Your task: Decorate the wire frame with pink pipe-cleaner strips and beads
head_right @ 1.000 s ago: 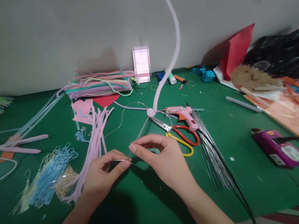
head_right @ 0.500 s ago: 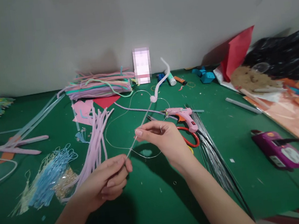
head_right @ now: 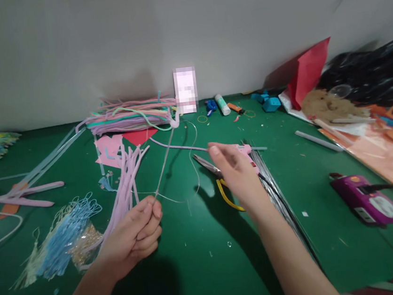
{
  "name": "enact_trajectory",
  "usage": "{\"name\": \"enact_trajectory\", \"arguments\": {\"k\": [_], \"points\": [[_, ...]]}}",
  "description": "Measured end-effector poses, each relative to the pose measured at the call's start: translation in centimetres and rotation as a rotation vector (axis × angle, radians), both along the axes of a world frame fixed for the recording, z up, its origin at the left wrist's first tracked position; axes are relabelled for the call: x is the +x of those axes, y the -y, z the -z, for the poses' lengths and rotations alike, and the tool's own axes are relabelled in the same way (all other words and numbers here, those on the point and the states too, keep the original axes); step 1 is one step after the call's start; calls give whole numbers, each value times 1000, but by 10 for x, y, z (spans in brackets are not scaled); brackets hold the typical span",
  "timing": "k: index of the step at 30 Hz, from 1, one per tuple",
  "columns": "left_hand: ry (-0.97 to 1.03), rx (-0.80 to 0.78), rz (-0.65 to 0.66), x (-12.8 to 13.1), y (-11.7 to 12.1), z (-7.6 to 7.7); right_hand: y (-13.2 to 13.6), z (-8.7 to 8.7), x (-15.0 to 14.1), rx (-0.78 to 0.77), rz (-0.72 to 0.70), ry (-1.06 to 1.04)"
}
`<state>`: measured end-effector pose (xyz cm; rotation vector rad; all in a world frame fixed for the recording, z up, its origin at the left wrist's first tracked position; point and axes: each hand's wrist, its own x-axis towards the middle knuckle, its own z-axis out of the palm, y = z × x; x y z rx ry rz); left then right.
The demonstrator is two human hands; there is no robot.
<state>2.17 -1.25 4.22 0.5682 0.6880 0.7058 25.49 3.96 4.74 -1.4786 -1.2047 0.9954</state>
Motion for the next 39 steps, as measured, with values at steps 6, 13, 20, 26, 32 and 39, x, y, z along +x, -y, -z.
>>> {"name": "enact_trajectory", "arguments": {"k": [6,13,20,26,32,39], "points": [[-87,77,-56,0,0,3,-3,16,59,-50,290,877],[-109,104,-80,1,-1,6,-11,50,78,-222,239,1085],[-156,117,-100,2,-1,7,-19,58,69,-216,182,1076],[-171,111,-123,4,-2,9,-25,57,56,-221,236,1023],[-172,94,-180,6,-3,10,-17,35,48,-245,446,905],[-176,64,-238,8,-6,10,12,10,8,13,460,631]]}}
